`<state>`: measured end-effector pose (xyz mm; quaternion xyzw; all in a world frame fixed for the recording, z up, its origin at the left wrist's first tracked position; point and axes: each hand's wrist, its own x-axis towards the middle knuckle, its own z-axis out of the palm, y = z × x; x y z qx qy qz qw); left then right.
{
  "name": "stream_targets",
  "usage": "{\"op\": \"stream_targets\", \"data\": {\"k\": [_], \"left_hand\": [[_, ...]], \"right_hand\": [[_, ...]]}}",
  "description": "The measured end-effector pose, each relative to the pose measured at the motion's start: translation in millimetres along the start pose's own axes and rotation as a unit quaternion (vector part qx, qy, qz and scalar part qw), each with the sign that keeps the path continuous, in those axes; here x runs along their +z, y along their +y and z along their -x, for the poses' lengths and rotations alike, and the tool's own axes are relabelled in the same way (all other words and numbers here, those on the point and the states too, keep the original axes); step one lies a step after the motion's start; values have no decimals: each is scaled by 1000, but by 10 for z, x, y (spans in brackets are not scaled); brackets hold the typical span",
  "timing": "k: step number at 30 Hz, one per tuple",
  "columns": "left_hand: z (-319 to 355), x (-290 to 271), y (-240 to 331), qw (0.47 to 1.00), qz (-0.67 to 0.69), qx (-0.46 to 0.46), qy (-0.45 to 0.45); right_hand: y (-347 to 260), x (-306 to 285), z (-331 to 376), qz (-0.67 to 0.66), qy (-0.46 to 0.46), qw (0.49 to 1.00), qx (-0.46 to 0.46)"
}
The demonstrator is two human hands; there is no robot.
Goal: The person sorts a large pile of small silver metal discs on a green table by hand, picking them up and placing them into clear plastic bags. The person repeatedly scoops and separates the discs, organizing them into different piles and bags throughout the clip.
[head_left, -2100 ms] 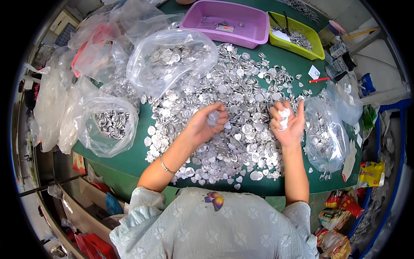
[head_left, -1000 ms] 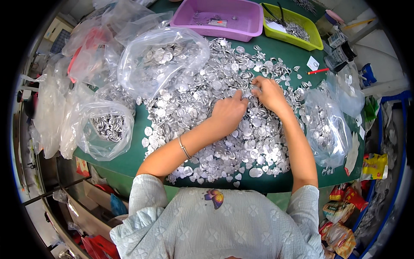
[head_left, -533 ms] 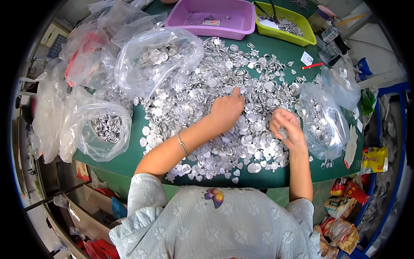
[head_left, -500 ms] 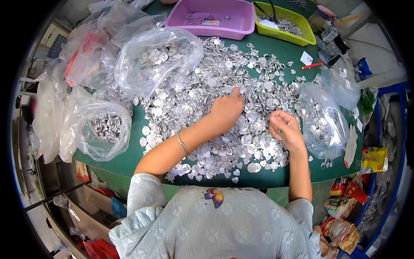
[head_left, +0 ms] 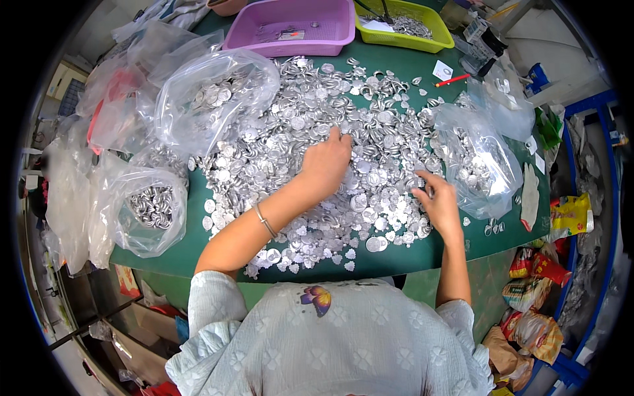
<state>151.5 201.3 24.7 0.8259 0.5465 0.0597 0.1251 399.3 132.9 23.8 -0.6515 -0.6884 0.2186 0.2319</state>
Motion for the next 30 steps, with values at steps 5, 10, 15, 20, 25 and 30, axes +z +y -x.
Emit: {"op": "stream_targets", "data": {"k": [5, 10, 15, 20, 25, 30], "left_hand": [[8, 89, -79, 997, 49, -29, 47], [46, 90, -231, 965, 203, 10, 168], [128, -12, -395, 735, 667, -93, 77], [400, -192, -73, 434, 875, -208, -55], [583, -73, 89, 344, 904, -239, -85], [685, -17, 175, 349, 899, -241, -108]], "right_hand": [[-71, 163, 78, 43, 41, 998, 13], [154, 190, 120, -82, 113, 990, -19], [217, 95, 206, -580, 6, 790, 196], [131, 147, 208, -840, -62, 493, 219], [151, 261, 239, -924, -149, 294, 195], [38, 220, 237, -913, -154, 319, 201]]}}
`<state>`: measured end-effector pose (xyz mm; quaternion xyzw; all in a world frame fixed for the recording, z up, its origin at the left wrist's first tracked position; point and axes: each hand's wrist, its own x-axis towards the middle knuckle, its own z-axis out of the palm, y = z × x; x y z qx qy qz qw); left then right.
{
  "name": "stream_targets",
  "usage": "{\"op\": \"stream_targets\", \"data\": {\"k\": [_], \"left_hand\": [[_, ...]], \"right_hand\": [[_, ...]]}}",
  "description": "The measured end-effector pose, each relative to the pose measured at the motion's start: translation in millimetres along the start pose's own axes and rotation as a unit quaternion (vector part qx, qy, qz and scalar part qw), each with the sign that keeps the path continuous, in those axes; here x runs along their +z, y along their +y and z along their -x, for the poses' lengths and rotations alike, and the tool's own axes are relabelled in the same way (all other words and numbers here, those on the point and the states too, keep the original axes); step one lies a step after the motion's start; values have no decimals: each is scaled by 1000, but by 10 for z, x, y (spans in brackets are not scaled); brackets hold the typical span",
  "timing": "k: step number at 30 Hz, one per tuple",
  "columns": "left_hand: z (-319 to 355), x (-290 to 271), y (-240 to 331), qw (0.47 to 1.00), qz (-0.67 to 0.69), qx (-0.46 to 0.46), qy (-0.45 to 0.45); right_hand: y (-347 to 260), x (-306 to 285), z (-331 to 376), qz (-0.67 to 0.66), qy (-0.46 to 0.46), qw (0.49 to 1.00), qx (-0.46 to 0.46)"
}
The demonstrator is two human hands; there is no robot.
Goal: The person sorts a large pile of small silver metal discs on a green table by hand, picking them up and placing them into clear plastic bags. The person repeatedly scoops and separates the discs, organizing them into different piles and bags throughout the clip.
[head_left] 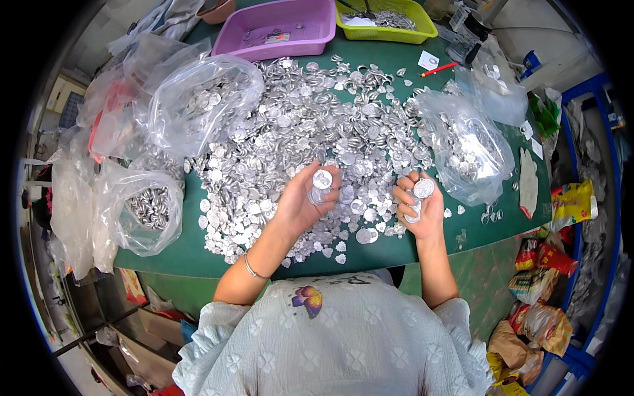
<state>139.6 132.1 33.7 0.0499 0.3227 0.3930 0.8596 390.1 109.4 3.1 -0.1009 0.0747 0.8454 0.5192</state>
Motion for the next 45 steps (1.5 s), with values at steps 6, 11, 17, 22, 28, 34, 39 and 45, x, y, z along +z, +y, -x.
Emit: {"op": "stream_targets", "data": {"k": [6, 11, 17, 22, 28, 34, 39, 45], "left_hand": [[10, -49, -159, 998, -66, -2, 23], [-5, -142, -237, 1000, -25, -4, -16], [16, -165, -257, 998, -25, -15, -54], [108, -99, -253, 978, -201, 56, 4], [43, -179, -325, 606, -690, 391, 52], [-10, -76, -424, 442, -838, 294, 122], [-52, -14, -412, 420, -862, 254, 127], [-33, -23, -378, 476, -826, 277, 124]], "right_hand": [[-159, -93, 74, 138, 58, 985, -86], [-270, -29, 55, 498, 215, 816, -199], [-411, -49, -184, 887, 207, 220, -349], [-472, -25, -238, 908, 181, 150, -348], [-646, -53, -299, 912, 135, 173, -347], [-668, 45, -246, 918, 83, 212, -324], [-710, 42, -250, 922, 64, 196, -327], [-704, 4, -266, 897, 64, 204, -386]]}}
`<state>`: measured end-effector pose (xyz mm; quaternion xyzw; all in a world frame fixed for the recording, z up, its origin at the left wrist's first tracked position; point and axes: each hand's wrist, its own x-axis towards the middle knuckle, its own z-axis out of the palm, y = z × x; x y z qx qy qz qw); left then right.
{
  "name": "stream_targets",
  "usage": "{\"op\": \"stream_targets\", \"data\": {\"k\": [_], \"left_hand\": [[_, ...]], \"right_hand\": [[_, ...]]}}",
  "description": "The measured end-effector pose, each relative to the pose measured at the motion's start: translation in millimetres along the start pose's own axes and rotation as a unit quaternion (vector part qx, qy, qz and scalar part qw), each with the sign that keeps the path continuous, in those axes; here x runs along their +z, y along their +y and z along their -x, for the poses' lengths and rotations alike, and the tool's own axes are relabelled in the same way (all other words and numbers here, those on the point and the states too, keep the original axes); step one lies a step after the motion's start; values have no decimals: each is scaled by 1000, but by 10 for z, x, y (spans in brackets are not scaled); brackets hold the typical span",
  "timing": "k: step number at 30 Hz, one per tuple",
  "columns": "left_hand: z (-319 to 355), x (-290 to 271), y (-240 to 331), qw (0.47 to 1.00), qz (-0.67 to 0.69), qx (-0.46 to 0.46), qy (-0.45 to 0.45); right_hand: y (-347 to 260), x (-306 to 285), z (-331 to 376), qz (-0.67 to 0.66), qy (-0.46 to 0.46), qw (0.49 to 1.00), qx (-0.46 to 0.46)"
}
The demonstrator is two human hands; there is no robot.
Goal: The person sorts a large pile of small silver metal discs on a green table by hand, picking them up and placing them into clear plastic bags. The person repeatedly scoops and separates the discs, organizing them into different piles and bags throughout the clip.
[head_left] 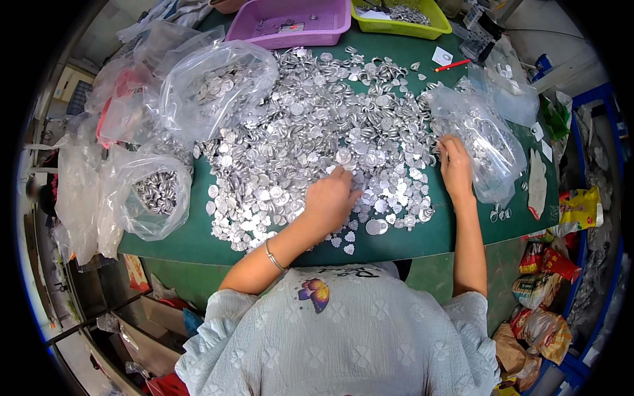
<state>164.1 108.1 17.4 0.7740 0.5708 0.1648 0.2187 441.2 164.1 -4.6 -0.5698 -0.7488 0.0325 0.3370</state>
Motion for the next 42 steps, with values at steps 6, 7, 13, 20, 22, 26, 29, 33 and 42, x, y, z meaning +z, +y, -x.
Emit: {"op": "stream_targets", "data": {"k": [6, 7, 13, 20, 22, 26, 29, 33, 42], "left_hand": [[17, -22, -245, 978, 189, -26, 86], [20, -56, -260, 960, 264, -53, 73], [18, -284, -298, 602, 766, -193, -120], [28, -247, -72, 844, 499, -161, -117], [-9, -219, -71, 857, 465, -171, -141], [-11, 41, -130, 981, 138, 109, 79], [4, 15, -10, 999, 21, 22, -24], [-15, 19, 58, 993, -77, 48, -78], [-92, 10, 107, 990, -91, 32, -103]], "right_hand": [[-241, 34, 127, -328, 44, 893, 305], [-291, 25, 147, -466, 25, 819, 333], [-640, 152, 292, -840, -120, 371, 377], [-740, 2, 242, -698, -133, 600, 369], [-720, -52, 273, -680, -106, 623, 371], [-649, -268, 332, -629, -192, 662, 359], [-717, -258, 498, -266, -214, 922, 181], [-972, -298, 539, 28, -267, 954, 134], [-1043, -224, 610, 38, -245, 963, 103]]}}
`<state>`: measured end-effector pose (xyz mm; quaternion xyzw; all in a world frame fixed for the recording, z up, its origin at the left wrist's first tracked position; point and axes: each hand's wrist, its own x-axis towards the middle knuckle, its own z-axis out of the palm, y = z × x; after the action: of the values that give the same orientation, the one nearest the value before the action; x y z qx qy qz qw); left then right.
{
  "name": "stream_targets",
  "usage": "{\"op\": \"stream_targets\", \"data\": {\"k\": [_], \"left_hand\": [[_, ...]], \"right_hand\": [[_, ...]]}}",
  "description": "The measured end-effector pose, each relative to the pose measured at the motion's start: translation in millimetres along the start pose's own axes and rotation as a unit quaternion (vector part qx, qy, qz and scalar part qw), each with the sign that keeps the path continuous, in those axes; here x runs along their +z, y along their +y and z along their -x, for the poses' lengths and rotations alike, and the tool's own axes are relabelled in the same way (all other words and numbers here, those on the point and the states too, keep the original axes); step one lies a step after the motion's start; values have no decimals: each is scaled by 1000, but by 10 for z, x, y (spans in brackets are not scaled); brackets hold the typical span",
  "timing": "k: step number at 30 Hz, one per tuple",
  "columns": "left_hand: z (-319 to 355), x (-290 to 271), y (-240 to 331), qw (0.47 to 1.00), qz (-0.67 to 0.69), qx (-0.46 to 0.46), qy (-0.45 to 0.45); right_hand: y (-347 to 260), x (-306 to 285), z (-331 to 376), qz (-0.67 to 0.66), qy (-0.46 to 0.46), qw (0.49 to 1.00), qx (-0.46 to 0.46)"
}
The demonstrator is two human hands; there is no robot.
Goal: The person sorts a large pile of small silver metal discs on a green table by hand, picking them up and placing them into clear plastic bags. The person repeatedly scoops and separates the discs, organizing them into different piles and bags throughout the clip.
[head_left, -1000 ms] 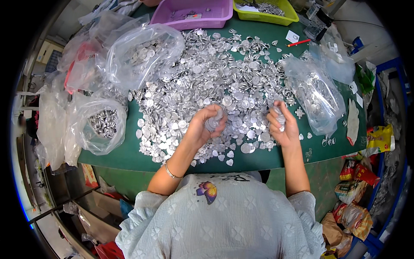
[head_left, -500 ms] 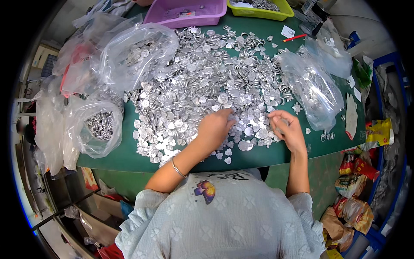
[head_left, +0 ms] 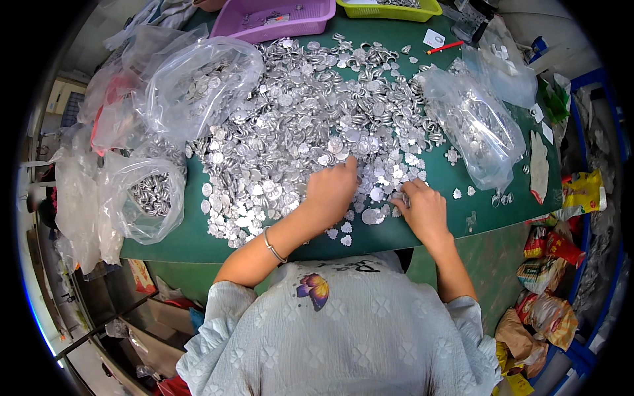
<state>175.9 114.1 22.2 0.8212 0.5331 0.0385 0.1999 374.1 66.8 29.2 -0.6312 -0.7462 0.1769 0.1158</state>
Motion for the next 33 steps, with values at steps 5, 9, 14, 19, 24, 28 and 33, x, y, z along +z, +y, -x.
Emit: {"op": "stream_targets", "data": {"k": [5, 9, 14, 19, 24, 28, 33], "left_hand": [[-16, 39, -255, 959, 248, 91, 98], [50, -178, -355, 675, 717, -76, -154], [184, -26, -392, 367, 918, 13, -152], [267, 31, -348, 439, 891, -59, -104], [349, -17, -163, 836, 538, -105, -31], [326, 120, -9, 974, 185, 35, 124], [186, 127, 88, 996, 63, 41, 53]], "right_hand": [[217, -3, -57, -427, -31, 903, 51], [176, 41, -48, -801, -117, 579, 100], [216, 149, -122, -811, -141, 566, 51], [-38, 203, -53, -369, -69, 926, -45], [-224, 122, 58, -86, -68, 990, -90], [-239, 176, 89, -30, -56, 989, -132], [-230, 177, 80, -37, -70, 987, -139]]}}
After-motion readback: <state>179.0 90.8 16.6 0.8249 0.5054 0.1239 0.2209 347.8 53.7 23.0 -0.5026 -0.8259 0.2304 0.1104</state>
